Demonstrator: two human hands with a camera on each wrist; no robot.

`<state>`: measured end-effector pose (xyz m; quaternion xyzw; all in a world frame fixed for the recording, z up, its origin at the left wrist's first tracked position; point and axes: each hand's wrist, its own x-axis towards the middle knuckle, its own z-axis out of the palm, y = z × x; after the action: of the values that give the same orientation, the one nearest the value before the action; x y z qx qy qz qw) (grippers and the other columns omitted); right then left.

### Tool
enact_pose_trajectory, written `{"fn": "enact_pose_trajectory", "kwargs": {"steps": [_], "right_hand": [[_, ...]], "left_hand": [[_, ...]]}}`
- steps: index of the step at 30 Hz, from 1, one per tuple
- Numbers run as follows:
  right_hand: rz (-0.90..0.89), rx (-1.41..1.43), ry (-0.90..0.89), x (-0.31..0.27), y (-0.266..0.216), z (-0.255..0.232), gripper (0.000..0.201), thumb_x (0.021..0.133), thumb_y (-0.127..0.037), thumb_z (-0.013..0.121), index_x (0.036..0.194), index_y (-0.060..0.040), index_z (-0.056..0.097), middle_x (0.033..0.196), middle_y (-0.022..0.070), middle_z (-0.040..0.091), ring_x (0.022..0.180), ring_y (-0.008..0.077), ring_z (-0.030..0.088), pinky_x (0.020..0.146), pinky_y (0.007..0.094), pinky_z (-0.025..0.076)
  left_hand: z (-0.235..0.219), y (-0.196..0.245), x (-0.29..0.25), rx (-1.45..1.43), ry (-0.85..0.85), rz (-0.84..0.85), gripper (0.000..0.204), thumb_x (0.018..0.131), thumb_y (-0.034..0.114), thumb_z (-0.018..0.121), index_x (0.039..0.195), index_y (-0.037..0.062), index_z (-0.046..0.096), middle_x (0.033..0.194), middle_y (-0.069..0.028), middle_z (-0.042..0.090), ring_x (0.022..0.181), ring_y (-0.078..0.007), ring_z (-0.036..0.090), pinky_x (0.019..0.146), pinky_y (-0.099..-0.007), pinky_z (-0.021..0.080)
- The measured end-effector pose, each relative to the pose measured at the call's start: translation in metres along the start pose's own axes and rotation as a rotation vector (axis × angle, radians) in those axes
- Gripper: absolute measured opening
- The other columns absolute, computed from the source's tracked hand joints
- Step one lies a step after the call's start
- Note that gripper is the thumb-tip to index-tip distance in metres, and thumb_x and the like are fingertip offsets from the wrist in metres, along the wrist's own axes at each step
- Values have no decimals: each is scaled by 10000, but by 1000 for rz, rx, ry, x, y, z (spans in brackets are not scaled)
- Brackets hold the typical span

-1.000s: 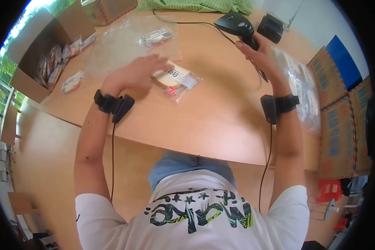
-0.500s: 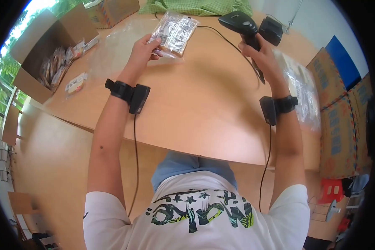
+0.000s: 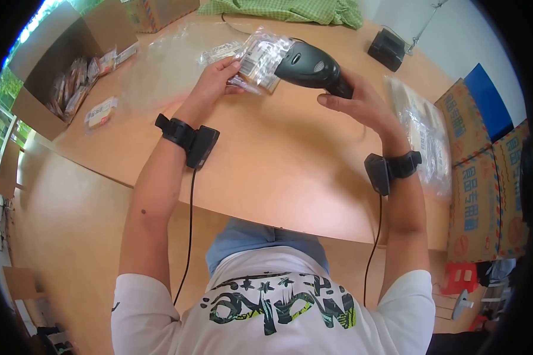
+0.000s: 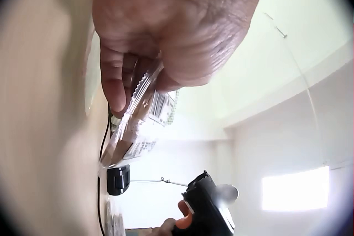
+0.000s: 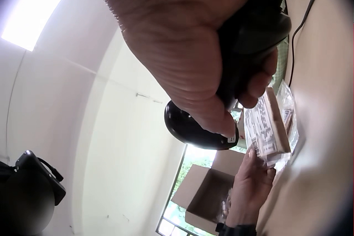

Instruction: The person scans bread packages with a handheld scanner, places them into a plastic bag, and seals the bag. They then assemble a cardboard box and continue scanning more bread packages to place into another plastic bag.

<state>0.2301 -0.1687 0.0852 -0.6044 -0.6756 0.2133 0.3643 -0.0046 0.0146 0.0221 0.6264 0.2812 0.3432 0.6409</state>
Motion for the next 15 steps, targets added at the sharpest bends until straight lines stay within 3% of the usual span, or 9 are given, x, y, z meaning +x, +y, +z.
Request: {"fn": "enact_pose_trajectory", "kwargs": {"steps": [3, 6, 9, 12, 13, 15], "right_hand": [[-2, -17, -29, 0, 0, 5, 533, 790, -300, 759, 1197, -13, 571, 939, 40, 608, 854, 135, 552, 782, 278, 453], [-3, 3, 15, 2, 4, 9, 534, 786, -306, 766, 1188, -9, 578, 932, 37, 610, 855, 130, 549, 784, 277, 451], [-9, 20, 81, 3, 7, 8, 520, 789, -310, 767, 1174, -9, 589, 909, 29, 604, 844, 119, 539, 774, 273, 448], [-5, 17, 140, 3, 9, 0, 502, 796, -312, 763, 1167, -16, 599, 870, 12, 587, 805, 102, 525, 734, 260, 445], [-3, 25, 155, 4, 12, -3, 496, 797, -312, 761, 1166, -20, 602, 857, 5, 579, 787, 96, 520, 714, 255, 443], [20, 36, 158, 2, 16, -5, 485, 801, -311, 757, 1163, -27, 607, 830, -6, 563, 753, 86, 510, 676, 248, 436]], "left_hand": [[11, -12, 3, -368, -60, 30, 254, 962, 97, 491, 1184, -23, 516, 1046, -119, 625, 974, -219, 643, 821, -303, 566], [32, -15, -1, -617, 54, 43, 250, 958, 73, 481, 1182, -38, 484, 1120, -156, 609, 1034, -273, 635, 875, -348, 564], [41, -14, -8, -711, -79, -202, 293, 961, 98, 507, 1198, -74, 501, 1148, -197, 618, 1024, -244, 642, 869, -307, 556], [41, 19, -27, -59, -545, -269, 316, 953, 146, 547, 1192, -61, 537, 1140, -192, 635, 1023, -231, 643, 841, -307, 551], [35, 23, -19, 141, -523, -86, 378, 942, 197, 575, 1219, -59, 546, 1130, -182, 648, 1040, -229, 636, 832, -298, 535], [-1, 10, 23, 449, -254, 247, 416, 909, 256, 611, 1208, -30, 571, 1086, -168, 665, 1016, -265, 643, 838, -332, 531]]}}
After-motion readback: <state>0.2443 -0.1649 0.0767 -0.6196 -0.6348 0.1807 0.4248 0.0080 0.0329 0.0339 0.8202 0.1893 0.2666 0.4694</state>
